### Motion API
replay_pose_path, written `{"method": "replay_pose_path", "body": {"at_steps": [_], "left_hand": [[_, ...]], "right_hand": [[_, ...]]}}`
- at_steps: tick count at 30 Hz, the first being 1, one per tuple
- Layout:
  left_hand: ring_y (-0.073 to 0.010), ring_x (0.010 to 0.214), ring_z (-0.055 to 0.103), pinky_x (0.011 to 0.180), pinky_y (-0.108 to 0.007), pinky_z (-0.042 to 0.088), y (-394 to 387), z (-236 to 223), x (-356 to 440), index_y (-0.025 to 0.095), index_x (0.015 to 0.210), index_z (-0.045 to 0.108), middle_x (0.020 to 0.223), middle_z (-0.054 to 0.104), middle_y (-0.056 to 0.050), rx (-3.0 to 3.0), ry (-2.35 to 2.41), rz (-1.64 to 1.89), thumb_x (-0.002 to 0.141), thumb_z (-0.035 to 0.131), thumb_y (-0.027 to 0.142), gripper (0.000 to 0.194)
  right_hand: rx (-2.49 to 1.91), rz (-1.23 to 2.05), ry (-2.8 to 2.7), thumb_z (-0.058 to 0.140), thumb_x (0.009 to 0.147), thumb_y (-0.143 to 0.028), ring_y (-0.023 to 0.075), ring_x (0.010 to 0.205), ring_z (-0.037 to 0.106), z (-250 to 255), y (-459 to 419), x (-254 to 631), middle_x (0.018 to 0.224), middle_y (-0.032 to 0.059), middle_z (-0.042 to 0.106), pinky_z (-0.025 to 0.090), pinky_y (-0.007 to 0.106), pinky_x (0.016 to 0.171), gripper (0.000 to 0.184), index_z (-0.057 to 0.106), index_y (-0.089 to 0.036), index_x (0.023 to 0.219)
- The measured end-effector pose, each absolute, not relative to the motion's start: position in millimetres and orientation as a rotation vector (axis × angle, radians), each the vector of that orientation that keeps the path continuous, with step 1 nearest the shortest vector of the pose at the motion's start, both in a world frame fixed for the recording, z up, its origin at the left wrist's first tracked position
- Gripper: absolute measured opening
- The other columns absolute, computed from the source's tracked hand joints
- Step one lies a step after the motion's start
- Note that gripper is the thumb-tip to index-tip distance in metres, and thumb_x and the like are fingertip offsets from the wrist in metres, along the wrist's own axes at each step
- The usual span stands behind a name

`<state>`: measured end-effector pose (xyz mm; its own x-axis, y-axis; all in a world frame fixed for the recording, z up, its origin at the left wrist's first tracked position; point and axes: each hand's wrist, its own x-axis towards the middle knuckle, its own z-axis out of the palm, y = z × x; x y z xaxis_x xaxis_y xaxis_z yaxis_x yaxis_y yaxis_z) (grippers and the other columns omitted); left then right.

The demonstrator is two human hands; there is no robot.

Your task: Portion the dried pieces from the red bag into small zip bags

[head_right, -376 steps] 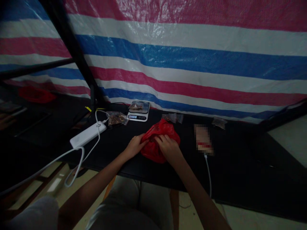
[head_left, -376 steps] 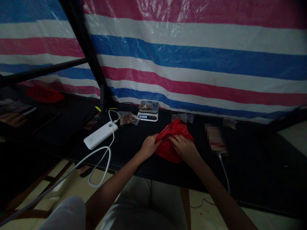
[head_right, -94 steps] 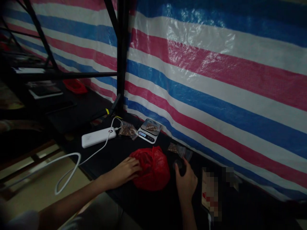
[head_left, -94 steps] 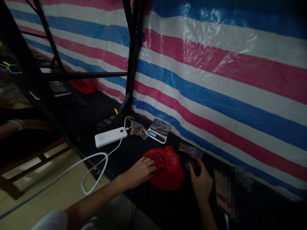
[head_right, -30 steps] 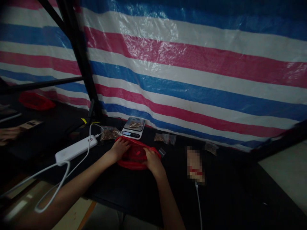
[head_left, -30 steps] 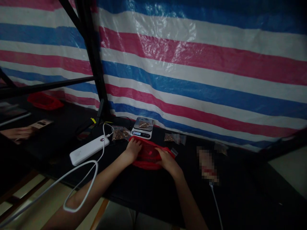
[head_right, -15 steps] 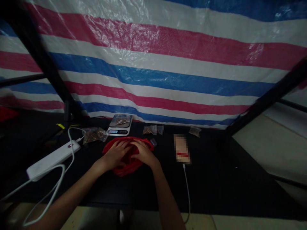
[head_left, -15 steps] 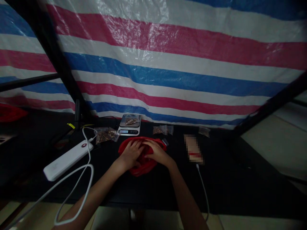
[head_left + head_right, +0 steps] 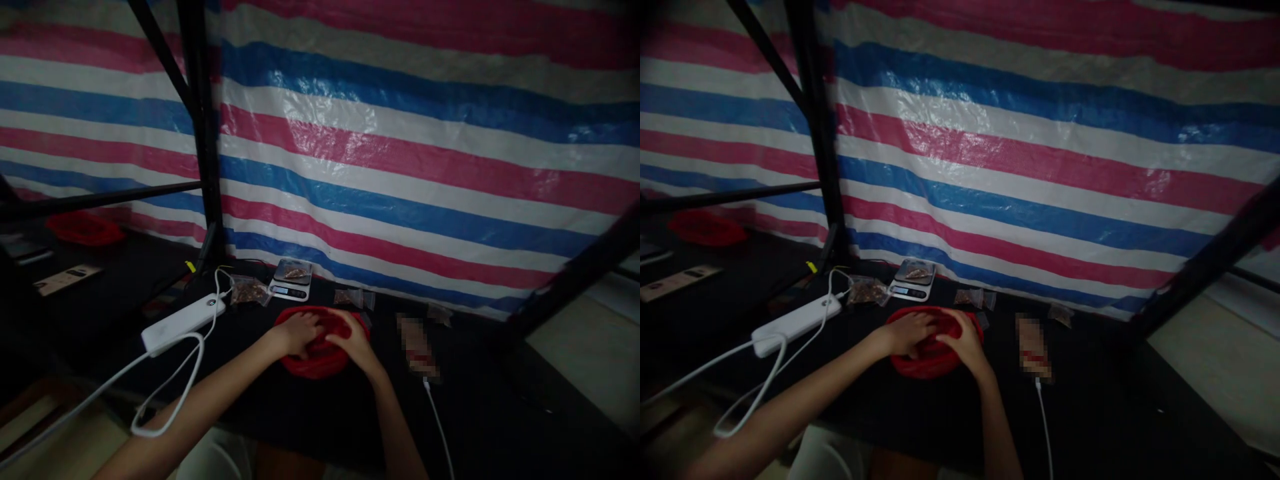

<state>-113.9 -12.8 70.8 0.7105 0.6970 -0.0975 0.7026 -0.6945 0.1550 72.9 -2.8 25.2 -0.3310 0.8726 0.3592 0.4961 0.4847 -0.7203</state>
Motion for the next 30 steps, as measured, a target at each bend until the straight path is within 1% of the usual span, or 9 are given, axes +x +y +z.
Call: {"method": "replay_pose_path", "body": {"at_steps": [2, 4, 7, 9, 11, 14, 20, 26, 30], "left_hand": [[-0.0237, 0.109, 0.048, 0.092, -0.035, 0.036, -18, 82, -115, 0.020, 0.110, 0.053, 0.117, 0.052, -0.009, 2.772, 1.178, 0.280, 0.072, 0.062, 0.034, 0.042], [-0.0188, 0.101, 0.052, 0.090, -0.031, 0.037, -21, 92, -122, 0.021, 0.101, 0.056, 0.105, 0.058, -0.005, 2.721, 1.320, 0.672, 0.083, 0.046, 0.034, 0.025], [-0.0159, 0.091, 0.054, 0.084, -0.028, 0.039, -14, 97, -138, 0.018, 0.092, 0.059, 0.093, 0.061, -0.004, 2.461, 1.582, 1.152, 0.087, 0.037, 0.029, 0.025], [-0.0144, 0.085, 0.056, 0.079, -0.025, 0.040, -2, 91, -149, 0.017, 0.088, 0.059, 0.088, 0.062, -0.003, 2.265, 1.665, 1.317, 0.087, 0.037, 0.027, 0.024], [-0.0132, 0.079, 0.057, 0.073, -0.023, 0.041, 12, 77, -154, 0.017, 0.087, 0.060, 0.084, 0.063, -0.002, 2.105, 1.704, 1.369, 0.086, 0.038, 0.027, 0.024], [-0.0133, 0.075, 0.057, 0.067, -0.022, 0.041, 25, 51, -152, 0.016, 0.088, 0.060, 0.081, 0.064, -0.003, 1.901, 1.820, 1.370, 0.086, 0.037, 0.028, 0.026], [-0.0141, 0.078, 0.057, 0.072, -0.024, 0.040, 20, 17, -141, 0.015, 0.085, 0.062, 0.084, 0.063, -0.005, 1.836, 1.944, 1.290, 0.084, 0.041, 0.024, 0.023], [-0.0152, 0.084, 0.055, 0.076, -0.024, 0.039, 24, 14, -142, 0.016, 0.087, 0.061, 0.088, 0.063, -0.006, 1.878, 1.925, 1.242, 0.085, 0.041, 0.023, 0.022], [-0.0143, 0.082, 0.055, 0.074, -0.022, 0.039, 29, 12, -141, 0.017, 0.084, 0.062, 0.084, 0.063, -0.005, 1.897, 1.884, 1.178, 0.083, 0.043, 0.022, 0.019]], "right_hand": [[-1.127, 0.514, -1.796, 0.053, 0.076, -0.033, 0.0210, 0.098, 0.054, 33, -4, 81, 0.106, 0.0079, 0.060, 0.040, 0.037, 0.087, 0.034, 0.054, -0.019, 0.108], [-1.239, 0.250, -1.660, 0.043, 0.082, -0.029, 0.0208, 0.095, 0.054, 42, -4, 92, 0.100, 0.0090, 0.060, 0.040, 0.037, 0.086, 0.027, 0.055, -0.017, 0.103], [-1.478, -0.106, -1.688, 0.036, 0.082, -0.019, 0.0231, 0.101, 0.048, 51, -1, 111, 0.104, 0.0108, 0.057, 0.036, 0.039, 0.088, 0.029, 0.056, -0.015, 0.102], [-1.696, -0.217, -1.792, 0.041, 0.080, -0.019, 0.0268, 0.105, 0.045, 50, 2, 119, 0.110, 0.0123, 0.054, 0.036, 0.042, 0.087, 0.031, 0.054, -0.016, 0.108], [-1.930, -0.216, -1.870, 0.049, 0.077, -0.024, 0.0299, 0.106, 0.045, 44, 5, 121, 0.112, 0.0137, 0.053, 0.036, 0.045, 0.084, 0.035, 0.051, -0.017, 0.112], [-2.107, -0.125, -1.915, 0.055, 0.076, -0.028, 0.0298, 0.100, 0.051, 28, 9, 114, 0.104, 0.0138, 0.057, 0.037, 0.045, 0.080, 0.033, 0.053, -0.018, 0.108], [-2.095, -0.044, -1.816, 0.045, 0.082, -0.030, 0.0328, 0.105, 0.047, 9, 15, 96, 0.109, 0.0183, 0.054, 0.037, 0.047, 0.080, 0.034, 0.049, -0.012, 0.110], [-2.061, 0.072, -1.629, 0.033, 0.085, -0.040, 0.0305, 0.100, 0.051, 0, 27, 97, 0.109, 0.0209, 0.054, 0.039, 0.039, 0.076, 0.050, 0.035, -0.009, 0.124], [-2.027, 0.093, -1.566, 0.032, 0.084, -0.041, 0.0311, 0.100, 0.050, -6, 33, 95, 0.109, 0.0179, 0.054, 0.038, 0.040, 0.076, 0.050, 0.032, -0.015, 0.126]]}}
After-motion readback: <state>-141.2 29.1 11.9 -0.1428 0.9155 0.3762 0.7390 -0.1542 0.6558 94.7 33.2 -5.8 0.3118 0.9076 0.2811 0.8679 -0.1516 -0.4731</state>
